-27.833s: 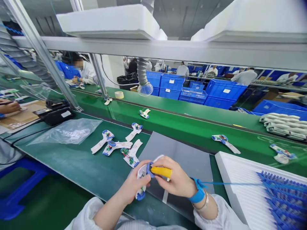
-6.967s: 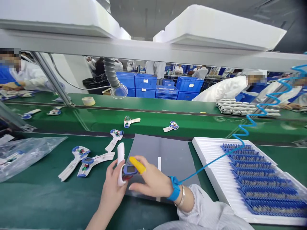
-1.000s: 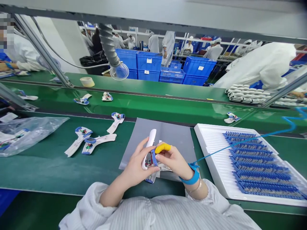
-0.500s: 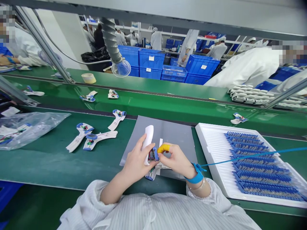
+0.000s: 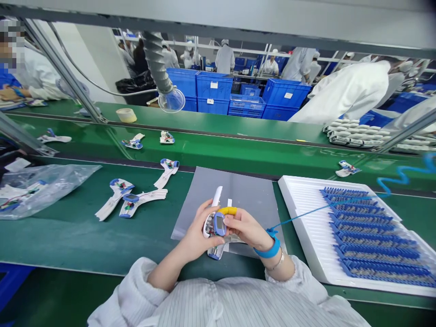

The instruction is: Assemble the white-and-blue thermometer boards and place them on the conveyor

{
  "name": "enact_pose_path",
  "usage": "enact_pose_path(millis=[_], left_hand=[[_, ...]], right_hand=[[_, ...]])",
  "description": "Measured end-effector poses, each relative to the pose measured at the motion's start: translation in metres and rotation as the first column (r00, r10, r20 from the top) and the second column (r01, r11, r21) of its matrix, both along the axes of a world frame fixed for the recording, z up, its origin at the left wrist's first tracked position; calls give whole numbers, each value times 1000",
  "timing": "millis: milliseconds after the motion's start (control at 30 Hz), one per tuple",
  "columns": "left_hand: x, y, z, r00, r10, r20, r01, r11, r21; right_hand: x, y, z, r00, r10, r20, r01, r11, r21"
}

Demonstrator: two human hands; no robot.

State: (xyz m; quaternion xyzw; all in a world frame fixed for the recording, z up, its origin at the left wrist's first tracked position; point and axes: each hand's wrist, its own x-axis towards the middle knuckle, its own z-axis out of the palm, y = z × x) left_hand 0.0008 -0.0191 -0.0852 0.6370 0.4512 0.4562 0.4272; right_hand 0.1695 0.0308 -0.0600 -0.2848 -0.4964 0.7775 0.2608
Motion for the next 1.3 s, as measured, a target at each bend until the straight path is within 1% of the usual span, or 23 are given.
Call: enact_pose_path(millis=[100,167,267,367,500,633,733,800,900,933,967,1000,1033,1067,1100,1133,1167,1200,1233,1267,1300], left_hand=[[1,0,0,990,128,-61,-126,992,30],[3,-1,1,983,156,-101,-153,988,36],[5,-1,5,979,141,-149,-137,990,37],[7,-2,6,977,121,-178,-110,992,69],[4,1,7,973,131,-188,-98,980,176],[-2,9,16,959,183,-216,-117,951,287],[-7,15,26,953,171,-249,-92,949,301],[-7,17,30,955,159,-248,-80,950,302],[-6,19,28,954,152,-260,-75,956,284],[-7,21,27,950,141,-279,-61,959,276],[-9,26,24,945,105,-310,-19,963,268],[-13,32,22,936,54,-349,43,964,263],[-19,41,20,919,10,-395,99,962,255],[-27,52,18,891,6,-453,112,966,233],[-37,65,16,855,53,-516,60,978,199],[-48,79,14,807,136,-574,-48,985,166],[-62,93,12,727,257,-637,-228,965,130],[-75,106,9,652,353,-671,-385,917,109],[-89,118,6,593,407,-695,-492,866,88],[-101,128,3,551,435,-712,-567,821,63],[-112,136,-1,534,446,-719,-609,792,39]], right_hand=[[-4,0,-2,999,-33,4,33,999,25],[-8,-1,0,998,-40,37,38,997,61],[-13,-2,2,997,-2,75,-5,996,92],[-15,-2,1,999,14,34,-16,997,72],[-18,2,-1,1000,18,-17,-17,999,45],[-25,9,4,997,19,-80,-21,1000,-21],[-30,10,7,992,-29,-119,22,998,-61],[-33,9,7,988,-59,-141,47,995,-88],[-36,7,7,984,-76,-159,61,993,-96],[-36,8,8,987,-79,-143,69,995,-74],[-34,11,9,991,-76,-106,73,997,-28],[-32,16,10,996,-72,-45,74,996,45],[-27,23,12,995,-88,38,82,986,147],[-21,31,14,982,-125,145,81,957,277],[-12,40,15,943,-184,277,54,906,419],[-2,49,15,868,-269,418,-8,834,552],[11,58,14,752,-370,546,-101,753,650],[24,67,11,606,-467,645,-212,686,696],[37,74,7,453,-544,706,-317,642,698],[49,80,3,328,-603,727,-385,617,686],[59,84,-2,254,-650,716,-411,597,688]])
